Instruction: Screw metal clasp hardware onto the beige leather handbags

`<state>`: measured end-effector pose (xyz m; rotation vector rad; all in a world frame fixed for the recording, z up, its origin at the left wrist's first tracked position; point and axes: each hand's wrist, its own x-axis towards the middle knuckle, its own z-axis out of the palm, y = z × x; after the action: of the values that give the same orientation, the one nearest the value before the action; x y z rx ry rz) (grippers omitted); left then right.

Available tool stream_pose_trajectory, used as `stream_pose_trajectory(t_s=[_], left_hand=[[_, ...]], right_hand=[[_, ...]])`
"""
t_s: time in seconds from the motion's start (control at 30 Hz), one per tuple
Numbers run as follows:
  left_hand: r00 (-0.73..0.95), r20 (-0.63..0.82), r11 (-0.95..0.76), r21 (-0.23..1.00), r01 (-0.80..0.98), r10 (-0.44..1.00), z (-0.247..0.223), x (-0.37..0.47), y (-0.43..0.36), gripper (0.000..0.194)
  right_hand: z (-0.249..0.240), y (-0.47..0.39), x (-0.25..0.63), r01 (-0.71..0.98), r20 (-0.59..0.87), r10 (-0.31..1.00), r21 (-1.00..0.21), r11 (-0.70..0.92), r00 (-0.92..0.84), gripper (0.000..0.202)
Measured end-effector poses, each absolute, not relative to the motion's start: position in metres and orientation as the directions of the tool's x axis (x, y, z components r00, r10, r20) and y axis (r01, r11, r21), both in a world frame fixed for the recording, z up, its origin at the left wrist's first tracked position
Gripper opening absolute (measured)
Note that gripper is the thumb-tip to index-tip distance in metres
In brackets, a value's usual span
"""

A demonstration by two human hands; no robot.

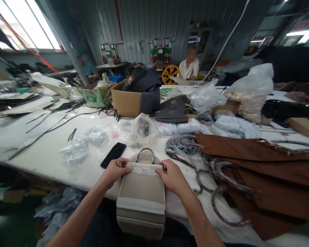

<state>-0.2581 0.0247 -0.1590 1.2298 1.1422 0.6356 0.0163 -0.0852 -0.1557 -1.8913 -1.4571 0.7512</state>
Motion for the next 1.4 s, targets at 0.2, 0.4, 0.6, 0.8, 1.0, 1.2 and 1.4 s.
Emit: stream_pose_trajectory(t_s=[0.2,0.4,0.6,0.8,1.0,1.2,1.4], left_hand=[[0.360,-0.284,0.179,0.937,0.298,0.889,-0.164,-0.263,0.006,0.045],[0.477,-0.221,-0.001,0.907,0.422,0.851,-0.159,-0.277,0.007,0.051],[0.478,-0.205,-0.254,0.638,0.727,0.854,-0.118,-0.264,0.020,0.043],[0.550,-0.163,-0.362,0.597,0.716,0.819,-0.108,-0.247,0.029,0.035],[0.570,-0.392,-0.026,0.808,0.589,0.722,-0.135,-0.255,0.035,0.051],[0.490,-0.412,0.050,0.801,0.597,0.768,-0.129,-0.249,0.016,0.041],[0.540,-0.359,0.016,0.843,0.538,0.762,-0.136,-0.267,0.016,0.045]], right_hand=[[-0.160,-0.099,0.020,0.570,-0.095,0.975,-0.798,-0.196,0.203,0.041],[-0.152,-0.114,0.004,0.594,-0.067,0.975,-0.783,-0.183,0.212,0.040],[-0.147,-0.115,-0.008,0.654,0.013,0.984,-0.749,-0.107,0.176,0.039],[-0.155,-0.118,-0.005,0.602,0.057,0.984,-0.796,-0.057,0.168,0.039],[-0.164,-0.124,-0.006,0.527,0.056,0.956,-0.843,-0.108,0.286,0.041],[-0.161,-0.122,-0.003,0.489,0.031,0.967,-0.866,-0.101,0.254,0.040],[-0.172,-0.121,0.000,0.459,0.026,0.964,-0.882,-0.102,0.263,0.041]])
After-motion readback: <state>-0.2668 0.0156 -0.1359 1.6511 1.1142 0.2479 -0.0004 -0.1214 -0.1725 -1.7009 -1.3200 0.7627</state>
